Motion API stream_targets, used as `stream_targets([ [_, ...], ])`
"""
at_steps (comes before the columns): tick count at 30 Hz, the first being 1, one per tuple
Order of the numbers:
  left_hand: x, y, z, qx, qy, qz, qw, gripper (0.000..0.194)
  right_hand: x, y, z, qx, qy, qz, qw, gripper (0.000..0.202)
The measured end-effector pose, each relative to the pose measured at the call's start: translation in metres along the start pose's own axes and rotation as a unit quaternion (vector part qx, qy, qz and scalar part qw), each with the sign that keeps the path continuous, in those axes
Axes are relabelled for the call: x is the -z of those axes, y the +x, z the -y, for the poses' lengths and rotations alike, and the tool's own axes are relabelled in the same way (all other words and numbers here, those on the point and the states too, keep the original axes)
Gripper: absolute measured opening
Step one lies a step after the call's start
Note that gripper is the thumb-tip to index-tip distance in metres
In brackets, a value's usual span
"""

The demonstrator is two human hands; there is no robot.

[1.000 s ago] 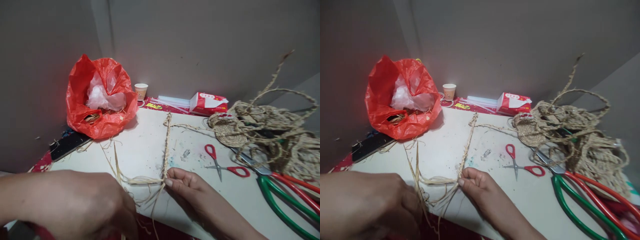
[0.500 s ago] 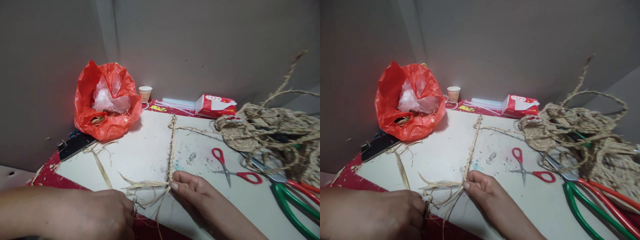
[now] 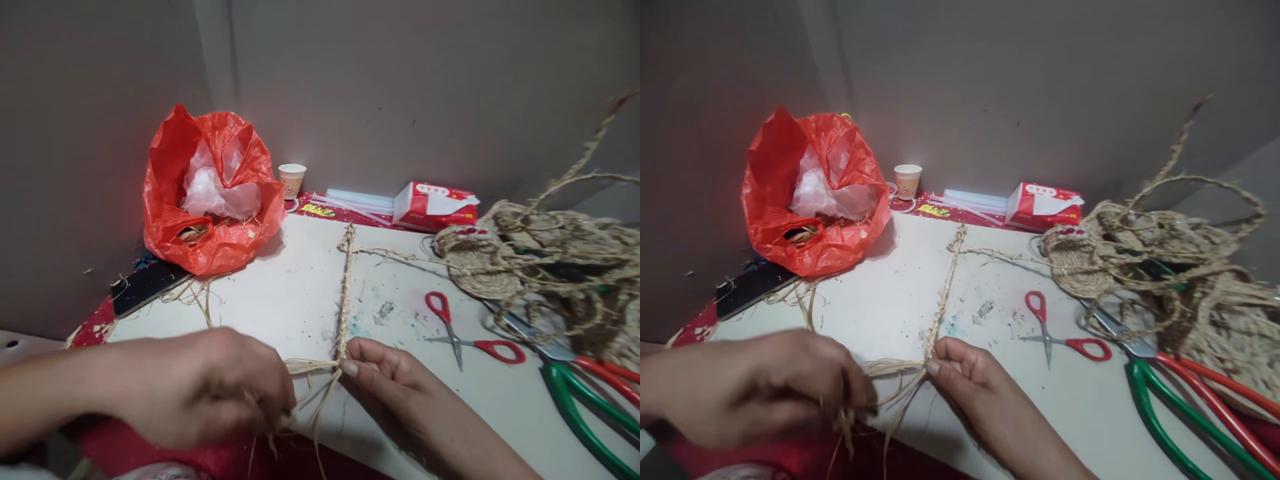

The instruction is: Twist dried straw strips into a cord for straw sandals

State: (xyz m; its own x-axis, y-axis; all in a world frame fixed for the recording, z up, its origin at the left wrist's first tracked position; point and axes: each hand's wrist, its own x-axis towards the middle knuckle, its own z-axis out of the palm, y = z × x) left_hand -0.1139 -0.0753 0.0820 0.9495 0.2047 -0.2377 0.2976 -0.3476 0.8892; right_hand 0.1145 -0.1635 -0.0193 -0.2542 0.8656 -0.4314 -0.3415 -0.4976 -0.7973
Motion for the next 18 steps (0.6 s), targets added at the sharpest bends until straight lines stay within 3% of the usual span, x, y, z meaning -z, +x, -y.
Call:
stream_targets([
  [3, 0.014, 0.004, -0.010, 0.092, -0.123, -0.126, 0.980, 0.011, 0.000, 0.000, 0.001, 0.012, 0.007, 0.004, 1.000, 0.022],
  [5, 0.014, 0.014, -0.008, 0.098, -0.142, -0.180, 0.969, 0.015, -0.001, 0.000, 0.001, 0.016, 0.014, 0.003, 1.000, 0.021],
  [10, -0.008, 0.047, 0.011, 0.077, -0.186, -0.132, 0.971, 0.016, -0.003, -0.001, 0.004, 0.006, 0.003, -0.002, 1.000, 0.028],
  [14, -0.022, 0.065, 0.026, 0.028, -0.137, -0.165, 0.976, 0.008, -0.004, -0.001, 0.006, 0.012, 0.017, -0.017, 1.000, 0.031],
  [18, -0.027, 0.072, 0.037, 0.090, -0.211, -0.112, 0.967, 0.012, -0.003, 0.000, 0.004, 0.024, 0.033, -0.017, 0.999, 0.030],
])
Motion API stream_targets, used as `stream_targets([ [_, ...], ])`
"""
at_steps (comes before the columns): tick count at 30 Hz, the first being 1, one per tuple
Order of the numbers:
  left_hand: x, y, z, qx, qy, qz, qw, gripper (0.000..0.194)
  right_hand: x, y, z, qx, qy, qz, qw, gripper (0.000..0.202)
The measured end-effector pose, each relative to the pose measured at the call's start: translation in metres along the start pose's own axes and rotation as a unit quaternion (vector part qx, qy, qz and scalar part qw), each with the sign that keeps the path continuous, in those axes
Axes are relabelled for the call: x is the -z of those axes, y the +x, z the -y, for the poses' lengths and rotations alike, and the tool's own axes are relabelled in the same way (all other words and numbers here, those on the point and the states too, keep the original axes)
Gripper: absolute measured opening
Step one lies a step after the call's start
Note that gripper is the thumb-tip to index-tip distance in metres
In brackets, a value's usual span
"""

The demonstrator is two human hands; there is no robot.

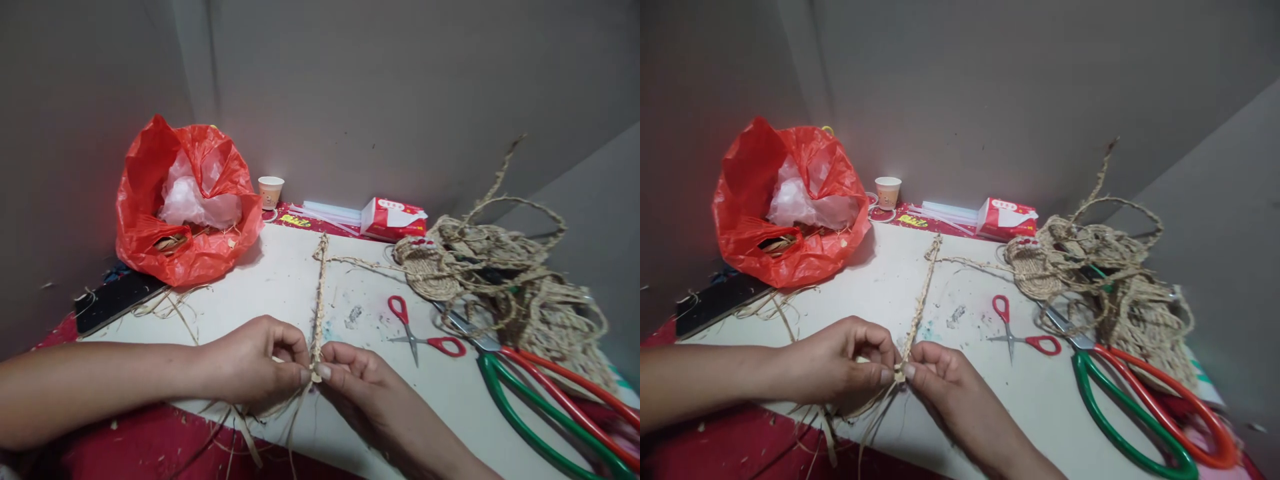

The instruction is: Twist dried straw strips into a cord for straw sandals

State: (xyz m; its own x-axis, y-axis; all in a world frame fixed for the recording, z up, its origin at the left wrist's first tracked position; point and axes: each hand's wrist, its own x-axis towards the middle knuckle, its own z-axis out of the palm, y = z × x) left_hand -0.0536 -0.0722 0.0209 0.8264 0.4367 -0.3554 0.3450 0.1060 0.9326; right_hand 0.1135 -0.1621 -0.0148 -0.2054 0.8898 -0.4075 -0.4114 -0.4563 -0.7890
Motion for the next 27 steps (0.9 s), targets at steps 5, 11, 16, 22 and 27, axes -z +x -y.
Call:
stream_targets([
  [5, 0.001, 0.005, 0.003, 0.049, -0.046, -0.003, 0.998, 0.013, 0.000, 0.000, 0.001, -0.005, -0.002, 0.002, 1.000, 0.029],
  [11, 0.001, 0.007, 0.002, 0.028, -0.067, -0.036, 0.997, 0.009, 0.000, 0.000, 0.003, 0.000, -0.017, 0.008, 1.000, 0.027],
  [16, 0.000, 0.010, 0.006, 0.035, -0.127, -0.032, 0.991, 0.010, 0.007, 0.000, -0.001, 0.004, -0.042, 0.025, 0.999, 0.024],
  [22, 0.000, 0.011, 0.005, 0.057, -0.187, -0.029, 0.980, 0.005, 0.009, 0.001, -0.003, 0.010, -0.035, 0.028, 0.999, 0.024],
  [27, 0.002, 0.012, 0.002, 0.071, -0.210, -0.019, 0.975, 0.011, 0.009, -0.001, -0.003, 0.008, -0.060, 0.023, 0.998, 0.025],
])
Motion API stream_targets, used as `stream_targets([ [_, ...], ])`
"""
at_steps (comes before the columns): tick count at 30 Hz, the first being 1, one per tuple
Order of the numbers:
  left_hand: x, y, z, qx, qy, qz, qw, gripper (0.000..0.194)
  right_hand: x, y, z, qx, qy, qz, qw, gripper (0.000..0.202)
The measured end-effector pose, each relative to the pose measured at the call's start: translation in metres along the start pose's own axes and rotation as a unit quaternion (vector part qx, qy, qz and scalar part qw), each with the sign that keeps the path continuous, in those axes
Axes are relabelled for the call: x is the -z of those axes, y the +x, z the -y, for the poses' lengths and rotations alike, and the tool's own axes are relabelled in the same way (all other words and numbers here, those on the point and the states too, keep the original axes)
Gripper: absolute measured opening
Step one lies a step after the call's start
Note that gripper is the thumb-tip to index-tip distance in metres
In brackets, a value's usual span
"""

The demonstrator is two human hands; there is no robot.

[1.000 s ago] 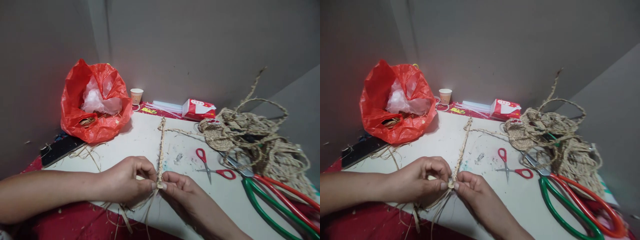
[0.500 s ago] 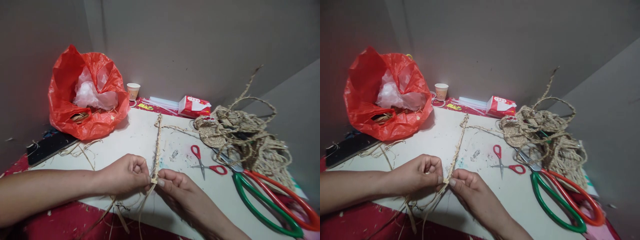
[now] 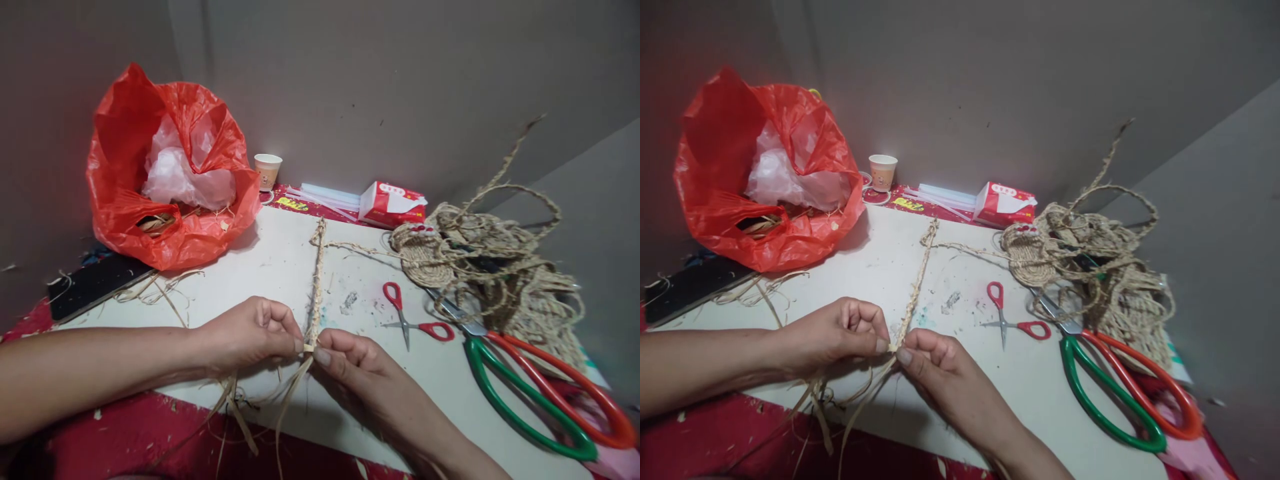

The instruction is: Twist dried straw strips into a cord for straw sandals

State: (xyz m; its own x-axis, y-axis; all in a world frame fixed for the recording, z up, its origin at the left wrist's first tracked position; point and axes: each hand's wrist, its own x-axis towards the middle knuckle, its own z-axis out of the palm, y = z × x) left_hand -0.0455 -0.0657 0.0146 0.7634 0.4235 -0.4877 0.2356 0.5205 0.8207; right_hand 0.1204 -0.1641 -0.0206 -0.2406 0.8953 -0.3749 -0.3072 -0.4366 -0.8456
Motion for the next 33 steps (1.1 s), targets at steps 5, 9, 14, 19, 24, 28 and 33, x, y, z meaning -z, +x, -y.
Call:
stream_targets([
  [5, 0.0028, 0.0003, 0.0010, 0.027, -0.022, 0.016, 0.999, 0.025, 0.0001, -0.0012, -0.0004, 0.002, 0.003, 0.003, 1.000, 0.023],
  [9, 0.0058, 0.0015, 0.0038, 0.035, -0.037, 0.041, 0.998, 0.024, 0.0006, -0.0016, -0.0009, -0.001, -0.012, 0.007, 1.000, 0.025],
  [14, 0.0079, 0.0037, 0.0051, 0.037, -0.052, 0.058, 0.996, 0.019, 0.0016, -0.0016, -0.0016, 0.000, -0.034, 0.010, 0.999, 0.030],
  [19, 0.0080, 0.0038, 0.0045, 0.039, -0.050, 0.057, 0.996, 0.017, 0.0010, -0.0010, -0.0016, 0.009, -0.027, 0.012, 1.000, 0.027],
  [24, 0.0078, 0.0024, 0.0046, 0.032, -0.051, 0.058, 0.997, 0.016, -0.0004, -0.0006, -0.0015, 0.018, -0.011, 0.018, 1.000, 0.024],
  [28, 0.0087, 0.0028, 0.0056, 0.028, -0.043, 0.057, 0.997, 0.017, -0.0025, -0.0003, 0.0010, 0.025, -0.013, 0.025, 0.999, 0.023],
  [33, 0.0101, 0.0063, 0.0088, 0.010, -0.044, 0.074, 0.996, 0.022, -0.0044, -0.0004, 0.0037, 0.023, -0.026, 0.028, 0.999, 0.026],
])
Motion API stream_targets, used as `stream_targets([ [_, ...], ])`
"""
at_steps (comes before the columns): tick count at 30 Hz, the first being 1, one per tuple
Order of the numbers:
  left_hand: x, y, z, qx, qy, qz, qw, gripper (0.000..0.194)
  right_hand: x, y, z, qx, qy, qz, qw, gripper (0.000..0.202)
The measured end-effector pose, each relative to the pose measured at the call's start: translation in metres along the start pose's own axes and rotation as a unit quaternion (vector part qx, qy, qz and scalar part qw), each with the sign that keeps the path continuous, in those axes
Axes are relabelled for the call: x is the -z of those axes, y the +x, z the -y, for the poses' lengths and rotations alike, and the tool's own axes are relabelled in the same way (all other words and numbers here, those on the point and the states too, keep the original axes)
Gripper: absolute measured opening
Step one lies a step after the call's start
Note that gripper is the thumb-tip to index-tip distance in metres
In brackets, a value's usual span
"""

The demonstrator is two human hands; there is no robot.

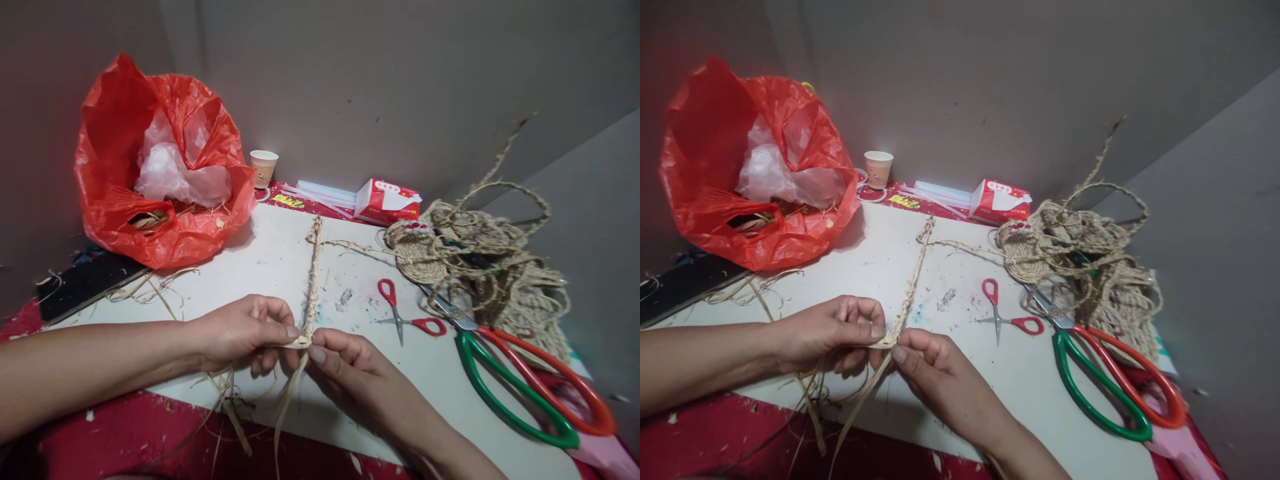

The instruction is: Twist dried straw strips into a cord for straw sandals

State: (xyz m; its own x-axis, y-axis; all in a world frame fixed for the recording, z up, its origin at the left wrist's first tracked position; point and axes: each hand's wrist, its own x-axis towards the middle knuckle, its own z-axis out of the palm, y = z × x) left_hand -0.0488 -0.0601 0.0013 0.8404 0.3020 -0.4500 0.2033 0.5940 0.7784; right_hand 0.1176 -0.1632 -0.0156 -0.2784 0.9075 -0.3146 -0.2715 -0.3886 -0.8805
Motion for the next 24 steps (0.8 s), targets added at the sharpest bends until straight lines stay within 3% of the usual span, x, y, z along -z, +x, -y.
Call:
stream_targets([
  [7, -0.001, 0.001, -0.002, -0.004, 0.011, 0.018, 1.000, 0.027, 0.002, -0.001, -0.003, -0.014, -0.003, -0.026, 1.000, 0.025],
  [12, -0.003, -0.001, -0.005, 0.023, 0.022, -0.001, 0.999, 0.026, 0.003, -0.001, -0.004, -0.021, 0.004, -0.020, 1.000, 0.025],
  [18, -0.007, -0.002, -0.005, -0.041, 0.127, -0.048, 0.990, 0.018, -0.001, -0.002, 0.000, -0.007, -0.002, -0.019, 1.000, 0.025],
  [24, -0.011, -0.008, -0.007, -0.041, 0.226, -0.064, 0.971, 0.012, -0.004, -0.002, -0.002, 0.002, -0.092, -0.048, 0.995, 0.029],
])
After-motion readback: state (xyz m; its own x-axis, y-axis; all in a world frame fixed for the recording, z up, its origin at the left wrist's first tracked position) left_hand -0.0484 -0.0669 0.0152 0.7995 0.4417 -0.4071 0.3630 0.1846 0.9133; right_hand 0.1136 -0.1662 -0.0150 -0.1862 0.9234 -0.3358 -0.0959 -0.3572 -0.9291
